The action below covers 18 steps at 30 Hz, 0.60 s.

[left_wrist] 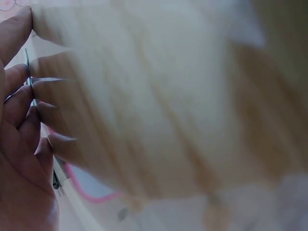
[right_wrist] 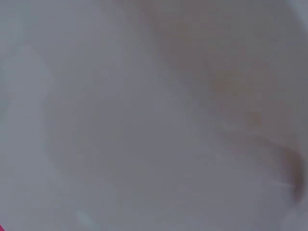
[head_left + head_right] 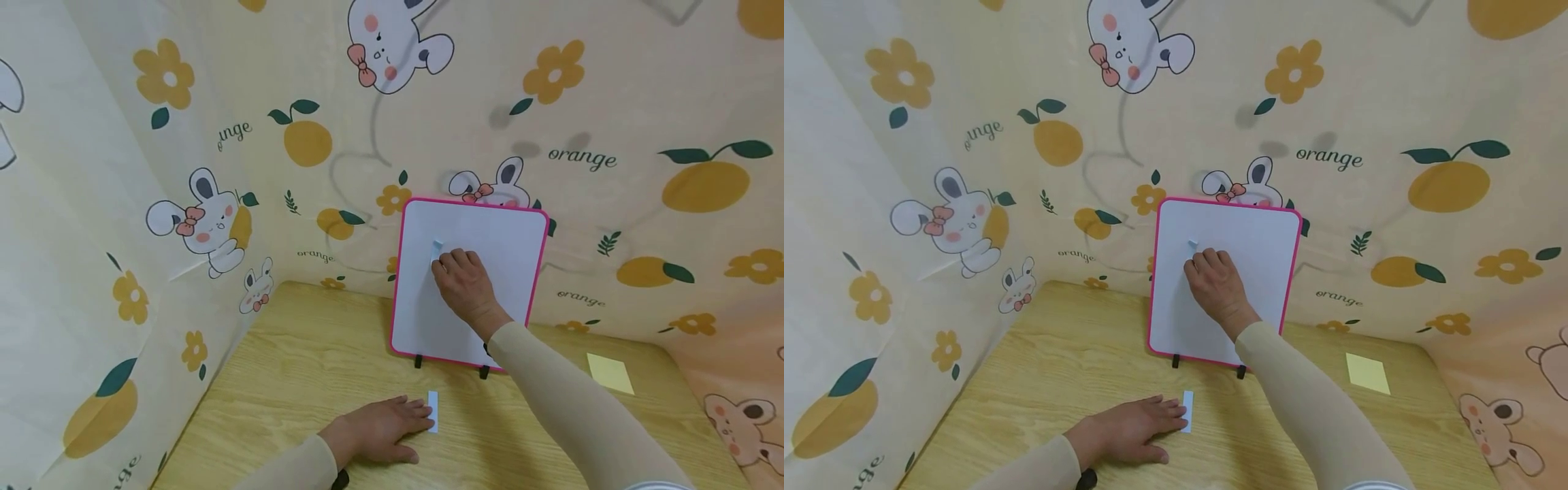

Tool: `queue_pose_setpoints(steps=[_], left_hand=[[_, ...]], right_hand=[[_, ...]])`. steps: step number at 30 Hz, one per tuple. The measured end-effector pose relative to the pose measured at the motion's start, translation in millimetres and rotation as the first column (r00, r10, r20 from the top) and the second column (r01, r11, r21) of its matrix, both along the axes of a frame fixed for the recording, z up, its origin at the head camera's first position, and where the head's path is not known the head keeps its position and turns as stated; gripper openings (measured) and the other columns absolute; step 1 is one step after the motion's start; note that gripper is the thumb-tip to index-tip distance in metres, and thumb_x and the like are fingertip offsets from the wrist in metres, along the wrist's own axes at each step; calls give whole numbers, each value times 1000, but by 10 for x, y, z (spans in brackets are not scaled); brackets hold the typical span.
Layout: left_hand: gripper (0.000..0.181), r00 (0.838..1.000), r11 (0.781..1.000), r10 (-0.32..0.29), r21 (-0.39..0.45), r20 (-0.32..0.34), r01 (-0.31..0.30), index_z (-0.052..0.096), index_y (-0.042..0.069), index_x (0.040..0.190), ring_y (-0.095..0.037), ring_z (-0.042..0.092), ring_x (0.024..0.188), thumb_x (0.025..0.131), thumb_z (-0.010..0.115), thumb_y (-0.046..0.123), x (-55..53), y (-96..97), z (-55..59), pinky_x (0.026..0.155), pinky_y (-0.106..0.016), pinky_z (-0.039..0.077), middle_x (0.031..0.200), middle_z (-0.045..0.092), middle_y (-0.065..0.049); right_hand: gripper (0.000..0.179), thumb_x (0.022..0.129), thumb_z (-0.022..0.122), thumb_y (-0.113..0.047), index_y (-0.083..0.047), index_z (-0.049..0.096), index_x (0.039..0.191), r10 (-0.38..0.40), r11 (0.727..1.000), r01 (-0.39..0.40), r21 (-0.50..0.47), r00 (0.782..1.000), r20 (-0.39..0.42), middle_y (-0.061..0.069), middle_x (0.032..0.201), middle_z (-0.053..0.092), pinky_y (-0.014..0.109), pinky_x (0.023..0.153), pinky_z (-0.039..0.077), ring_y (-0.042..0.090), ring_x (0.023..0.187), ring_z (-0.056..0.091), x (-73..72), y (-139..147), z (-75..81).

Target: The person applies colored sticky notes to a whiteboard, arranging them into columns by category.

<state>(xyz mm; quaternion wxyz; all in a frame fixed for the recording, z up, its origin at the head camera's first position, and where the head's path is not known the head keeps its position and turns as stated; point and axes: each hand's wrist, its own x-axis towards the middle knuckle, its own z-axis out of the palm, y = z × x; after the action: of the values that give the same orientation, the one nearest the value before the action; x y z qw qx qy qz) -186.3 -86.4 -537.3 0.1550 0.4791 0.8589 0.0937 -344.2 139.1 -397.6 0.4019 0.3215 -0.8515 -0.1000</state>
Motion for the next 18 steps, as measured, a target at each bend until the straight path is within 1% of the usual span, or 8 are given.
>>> queue_pose_setpoints(steps=[2,5,8,14,18], left_hand=[[66,1000,1000,-3,1,-14,3,40,25,164,-10,28,160,107,53,55,1,-1,-17,132,-33,26,171,35,6],[66,1000,1000,-5,0,-17,5,39,26,165,-10,28,160,107,52,56,-2,1,-29,132,-33,25,171,34,6],[66,1000,1000,-7,0,-20,7,39,26,165,-10,28,160,107,51,56,3,3,-33,132,-33,26,172,34,6],[66,999,1000,-12,-6,-32,12,40,25,165,-10,28,160,107,52,55,23,19,-17,132,-33,26,171,34,6],[67,1000,1000,-6,-16,-25,6,38,24,165,-10,28,160,107,53,55,20,26,6,132,-33,26,171,34,6]], right_hand=[[17,98,75,-17,-3,66,104,11,1000,-11,-7,1000,-5,13,102,72,42,82,58,32,97,64,-6,4,-23],[17,98,75,-16,-3,66,104,14,1000,-14,-9,1000,-8,13,101,72,42,82,58,32,96,64,-9,12,-40],[18,98,76,-16,-2,67,106,3,1000,-3,-4,1000,-6,13,102,72,42,83,58,32,96,64,-4,17,-55],[28,101,71,-22,-1,70,118,-49,998,49,26,999,3,13,106,70,42,85,57,31,100,62,10,10,-101],[39,102,67,-27,-1,67,131,-82,996,81,31,996,44,14,117,66,44,93,56,32,109,60,30,12,-146]])
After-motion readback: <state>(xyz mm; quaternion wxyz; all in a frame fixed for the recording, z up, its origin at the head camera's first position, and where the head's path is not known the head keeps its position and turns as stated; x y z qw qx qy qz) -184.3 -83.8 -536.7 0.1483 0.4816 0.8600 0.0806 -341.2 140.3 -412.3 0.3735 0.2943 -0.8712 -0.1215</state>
